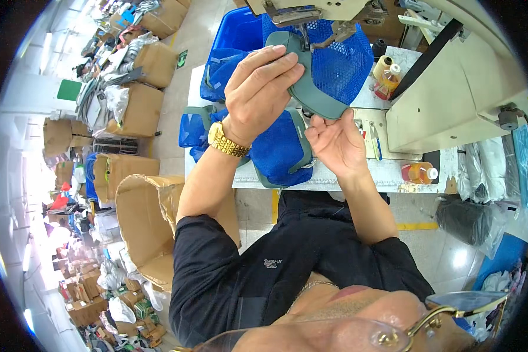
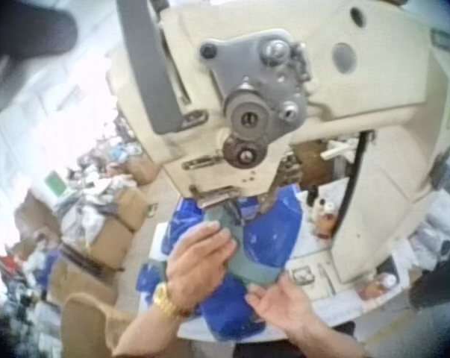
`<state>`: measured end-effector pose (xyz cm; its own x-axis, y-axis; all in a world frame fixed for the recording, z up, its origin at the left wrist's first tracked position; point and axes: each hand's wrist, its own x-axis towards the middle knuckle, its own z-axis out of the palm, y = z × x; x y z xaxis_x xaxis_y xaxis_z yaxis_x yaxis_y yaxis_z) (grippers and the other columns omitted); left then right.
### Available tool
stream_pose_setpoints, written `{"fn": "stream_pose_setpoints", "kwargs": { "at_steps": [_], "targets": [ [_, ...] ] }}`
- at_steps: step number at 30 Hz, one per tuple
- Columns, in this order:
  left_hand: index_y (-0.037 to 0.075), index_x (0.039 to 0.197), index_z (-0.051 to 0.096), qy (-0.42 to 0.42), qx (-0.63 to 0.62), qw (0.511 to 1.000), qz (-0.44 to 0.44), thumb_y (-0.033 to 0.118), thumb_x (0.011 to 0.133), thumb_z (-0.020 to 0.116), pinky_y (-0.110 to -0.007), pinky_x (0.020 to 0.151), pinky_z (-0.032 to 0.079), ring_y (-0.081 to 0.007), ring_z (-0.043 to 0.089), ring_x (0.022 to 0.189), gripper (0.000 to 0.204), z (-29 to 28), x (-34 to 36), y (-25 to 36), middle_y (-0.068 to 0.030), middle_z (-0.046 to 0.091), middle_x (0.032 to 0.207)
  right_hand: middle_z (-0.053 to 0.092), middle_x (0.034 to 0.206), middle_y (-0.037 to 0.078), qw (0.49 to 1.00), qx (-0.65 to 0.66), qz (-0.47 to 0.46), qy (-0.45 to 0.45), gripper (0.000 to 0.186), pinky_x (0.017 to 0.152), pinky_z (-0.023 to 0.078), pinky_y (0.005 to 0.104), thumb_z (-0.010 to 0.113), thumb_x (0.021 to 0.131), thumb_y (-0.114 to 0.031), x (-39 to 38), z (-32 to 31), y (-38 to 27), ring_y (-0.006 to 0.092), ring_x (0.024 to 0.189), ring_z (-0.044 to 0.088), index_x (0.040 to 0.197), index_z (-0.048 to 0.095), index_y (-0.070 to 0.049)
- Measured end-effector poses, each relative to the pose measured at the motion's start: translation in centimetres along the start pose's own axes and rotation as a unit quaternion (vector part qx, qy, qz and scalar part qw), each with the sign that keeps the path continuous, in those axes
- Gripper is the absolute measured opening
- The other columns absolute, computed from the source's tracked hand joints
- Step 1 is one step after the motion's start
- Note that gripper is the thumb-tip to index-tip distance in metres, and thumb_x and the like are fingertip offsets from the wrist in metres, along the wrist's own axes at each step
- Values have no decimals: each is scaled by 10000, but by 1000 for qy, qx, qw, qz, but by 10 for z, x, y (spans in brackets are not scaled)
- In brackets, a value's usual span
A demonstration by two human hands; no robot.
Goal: Sewing a label or strap onto a blue mesh pouch using an industrial sewing machine.
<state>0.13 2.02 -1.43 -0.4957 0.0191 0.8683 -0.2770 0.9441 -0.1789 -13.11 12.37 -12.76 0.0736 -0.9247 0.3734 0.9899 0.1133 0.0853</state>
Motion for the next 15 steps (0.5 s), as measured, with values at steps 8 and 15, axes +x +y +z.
{"fn": "stream_pose_setpoints", "kwargs": {
  "at_steps": [8, 15],
  "targets": [
    [29, 935, 746, 31, -10, 999, -28, -44, 654, 720, -373, 874, 564, -263, 665, 1007, 292, 9, 1, -4, -78, 699, 1011, 664, 1207, 144, 997, -76, -6, -1, 285, 936, 521, 432, 544, 1001, -274, 6, 5, -14, 285, 1123, 642, 1222, 616, -109],
    [22, 944, 732, 27, -47, 998, -36, -32, 657, 734, -392, 879, 562, -281, 668, 999, 293, 13, -3, 1, -96, 688, 1034, 672, 1195, 145, 995, -98, -16, 14, 263, 926, 524, 428, 536, 1005, -266, 10, 9, -20, 277, 1118, 645, 1171, 654, -101]
  ]
}}
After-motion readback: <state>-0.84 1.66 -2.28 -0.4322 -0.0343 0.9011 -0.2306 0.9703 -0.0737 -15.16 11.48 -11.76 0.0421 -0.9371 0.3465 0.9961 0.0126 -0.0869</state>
